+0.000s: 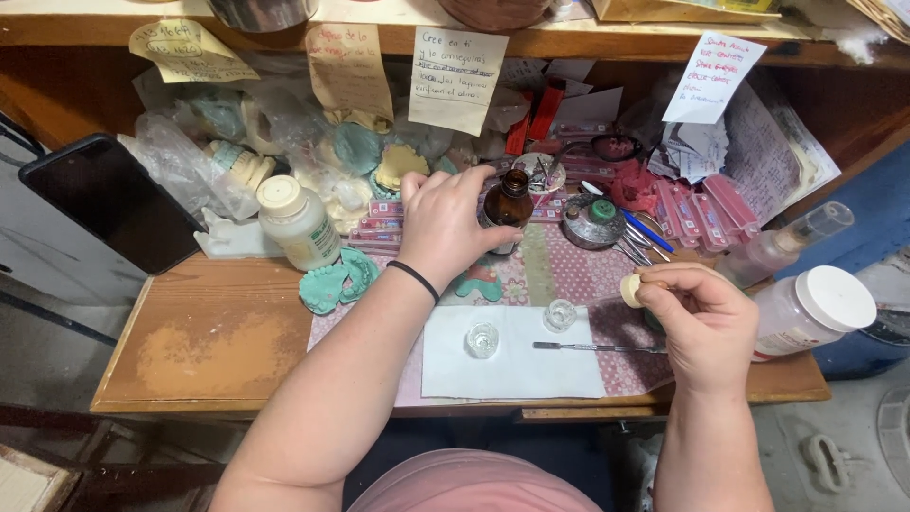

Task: The person works at a cluttered workbench, using a fine brush to apply liquid to a small object held in the left hand. They then open a brown bottle and a white jar, using a tool to scoop a white powder into a small glass container.

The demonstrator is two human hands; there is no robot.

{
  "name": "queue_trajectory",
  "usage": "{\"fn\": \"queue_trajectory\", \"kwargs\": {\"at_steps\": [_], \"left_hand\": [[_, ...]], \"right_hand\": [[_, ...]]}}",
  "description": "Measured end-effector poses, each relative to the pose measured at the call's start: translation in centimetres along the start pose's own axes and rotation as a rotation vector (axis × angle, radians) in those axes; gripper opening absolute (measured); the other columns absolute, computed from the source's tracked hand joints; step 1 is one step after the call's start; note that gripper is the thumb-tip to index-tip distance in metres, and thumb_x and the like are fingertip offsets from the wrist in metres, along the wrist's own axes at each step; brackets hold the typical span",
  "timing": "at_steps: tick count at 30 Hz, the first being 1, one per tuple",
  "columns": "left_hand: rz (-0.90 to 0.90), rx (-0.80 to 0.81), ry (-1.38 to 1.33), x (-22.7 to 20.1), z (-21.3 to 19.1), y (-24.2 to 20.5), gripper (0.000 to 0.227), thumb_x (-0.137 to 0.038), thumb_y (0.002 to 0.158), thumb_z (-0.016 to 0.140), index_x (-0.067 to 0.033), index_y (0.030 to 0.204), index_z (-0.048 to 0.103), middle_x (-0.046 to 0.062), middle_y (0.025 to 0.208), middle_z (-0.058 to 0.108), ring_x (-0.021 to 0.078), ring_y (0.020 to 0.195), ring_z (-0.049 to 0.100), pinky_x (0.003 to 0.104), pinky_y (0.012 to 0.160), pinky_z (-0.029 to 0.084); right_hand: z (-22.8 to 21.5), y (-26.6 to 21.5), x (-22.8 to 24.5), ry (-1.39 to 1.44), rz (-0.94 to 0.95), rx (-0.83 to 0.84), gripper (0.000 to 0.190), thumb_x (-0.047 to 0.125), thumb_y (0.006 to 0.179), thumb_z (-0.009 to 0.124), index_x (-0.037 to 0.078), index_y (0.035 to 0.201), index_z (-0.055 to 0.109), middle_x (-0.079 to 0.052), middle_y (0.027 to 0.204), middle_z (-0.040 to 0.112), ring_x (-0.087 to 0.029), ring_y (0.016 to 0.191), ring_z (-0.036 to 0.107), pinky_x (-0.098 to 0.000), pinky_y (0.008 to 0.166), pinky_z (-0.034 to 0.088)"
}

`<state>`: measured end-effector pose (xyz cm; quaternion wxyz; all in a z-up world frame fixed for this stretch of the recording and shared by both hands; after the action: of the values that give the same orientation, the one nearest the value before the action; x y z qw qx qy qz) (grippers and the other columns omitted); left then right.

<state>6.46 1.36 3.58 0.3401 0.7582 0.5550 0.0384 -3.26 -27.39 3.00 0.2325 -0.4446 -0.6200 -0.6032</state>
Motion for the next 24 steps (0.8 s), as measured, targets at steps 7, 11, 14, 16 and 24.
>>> {"fn": "queue_trajectory", "kwargs": {"at_steps": [7,11,14,16,24], "left_hand": [[-0.021,0.029,-0.013,0.1,0.2,0.0,0.085,-0.069,0.066,0.09,-0.0175,0.13,0.067,0.006,0.096,0.075,0.0291,0.1,0.065,0.042,0.093,0.03],[-0.012,0.011,-0.01,0.2,0.4,0.0,0.085,-0.07,0.065,0.09,-0.0183,0.129,0.067,0.005,0.095,0.075,0.0287,0.098,0.065,0.042,0.092,0.03],[-0.023,0.035,0.01,0.1,0.6,0.0,0.088,-0.071,0.066,0.088,-0.0174,0.132,0.067,0.006,0.1,0.076,0.029,0.101,0.065,0.042,0.09,0.03],[-0.027,0.038,0.009,0.0,0.8,0.0,0.088,-0.071,0.066,0.087,-0.0173,0.133,0.067,0.007,0.1,0.076,0.0292,0.1,0.065,0.043,0.091,0.031],[-0.02,-0.023,-0.078,0.4,2.0,-0.5,0.077,-0.058,0.068,0.088,-0.0139,0.128,0.067,0.002,0.106,0.076,0.0228,0.108,0.064,0.05,0.104,0.028]], "right_hand": [[0.1,-0.1,0.4,-0.057,-0.004,0.005,0.007,0.0,0.092,0.078,0.0,0.096,0.072,-0.013,0.1,0.074,-0.019,0.096,0.069,-0.0294,0.092,0.056],[0.0,-0.1,0.2,-0.046,-0.006,0.012,0.009,0.001,0.091,0.079,0.001,0.098,0.072,-0.013,0.102,0.074,-0.019,0.097,0.069,-0.0287,0.093,0.056],[-0.1,0.5,0.2,0.079,-0.018,-0.013,0.014,-0.002,0.093,0.076,0.0,0.105,0.071,-0.014,0.105,0.072,-0.021,0.1,0.069,-0.0283,0.093,0.057],[0.4,2.0,0.9,0.096,-0.039,-0.068,0.013,0.001,0.095,0.077,0.002,0.108,0.071,-0.013,0.105,0.073,-0.018,0.097,0.07,-0.0274,0.092,0.059],[6.9,9.5,5.3,0.205,-0.329,-0.108,0.023,-0.009,0.091,0.088,-0.006,0.11,0.075,-0.012,0.09,0.067,-0.013,0.087,0.066,-0.0307,0.083,0.059]]}}
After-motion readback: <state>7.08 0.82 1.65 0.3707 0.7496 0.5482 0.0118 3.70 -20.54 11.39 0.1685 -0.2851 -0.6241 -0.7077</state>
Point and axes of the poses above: each hand's wrist, its own y-axis towards the middle knuckle, its own z-axis out of the palm, x = y × z, the point moved 8 cm from there along y, towards the middle knuckle
